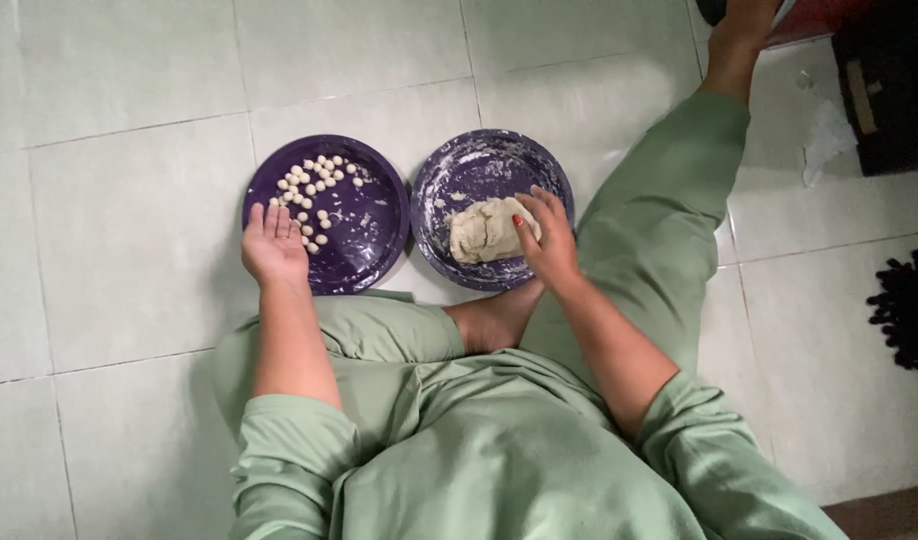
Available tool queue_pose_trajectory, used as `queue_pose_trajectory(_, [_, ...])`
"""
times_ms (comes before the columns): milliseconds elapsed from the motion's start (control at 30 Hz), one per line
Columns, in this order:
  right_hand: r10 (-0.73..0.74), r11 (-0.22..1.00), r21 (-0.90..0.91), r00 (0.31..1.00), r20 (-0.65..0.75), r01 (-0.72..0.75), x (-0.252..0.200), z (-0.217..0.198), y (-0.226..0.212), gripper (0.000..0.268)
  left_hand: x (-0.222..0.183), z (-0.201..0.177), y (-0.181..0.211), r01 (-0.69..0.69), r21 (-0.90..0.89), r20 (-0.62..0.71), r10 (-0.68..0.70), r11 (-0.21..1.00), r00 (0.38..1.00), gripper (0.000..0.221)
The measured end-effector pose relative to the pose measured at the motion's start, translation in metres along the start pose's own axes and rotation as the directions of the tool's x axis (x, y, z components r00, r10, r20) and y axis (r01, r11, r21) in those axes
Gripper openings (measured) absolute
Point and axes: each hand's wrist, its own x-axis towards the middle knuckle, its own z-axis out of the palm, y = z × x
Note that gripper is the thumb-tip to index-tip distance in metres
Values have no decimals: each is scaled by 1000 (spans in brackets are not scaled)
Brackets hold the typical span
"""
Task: The person is pinching small pieces of dough and rolling them into small balls between their palms, placing the finished balls into a separate bowl.
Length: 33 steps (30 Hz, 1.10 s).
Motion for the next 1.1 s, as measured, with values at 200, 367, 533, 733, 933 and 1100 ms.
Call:
queue_pose_trajectory(200, [-52, 989, -136, 998, 20, 54, 4, 8, 15, 37, -41, 40, -10, 61, 285, -53, -48, 957, 997, 34])
queue_pose_trajectory(367, [-171, 899, -379, 972, 162, 221, -1, 17, -2, 39, -41, 37, -22, 34, 446, -45, -16, 895, 999, 32])
queue_pose_trajectory(533, [-412, 787, -404, 884, 220, 467, -3, 53, -6, 28, -53, 49, -33, 14, 548, -25, -1, 836, 1000, 28])
queue_pose_trajectory(733, [-524, 658, -539, 834, 174, 526, -6, 63, -14, 13, -70, 52, -36, -24, 640, 26, 10, 768, 1000, 30])
queue_pose_trajectory(933, [-582, 538, -655, 796, 169, 531, -9, 82, 3, 9, -99, 64, -41, -65, 690, 52, 40, 721, 998, 26])
queue_pose_trajectory(1100, [-571, 540, -661, 804, 167, 521, -8, 92, 15, 9, -128, 68, -64, -90, 727, 97, 28, 681, 995, 25])
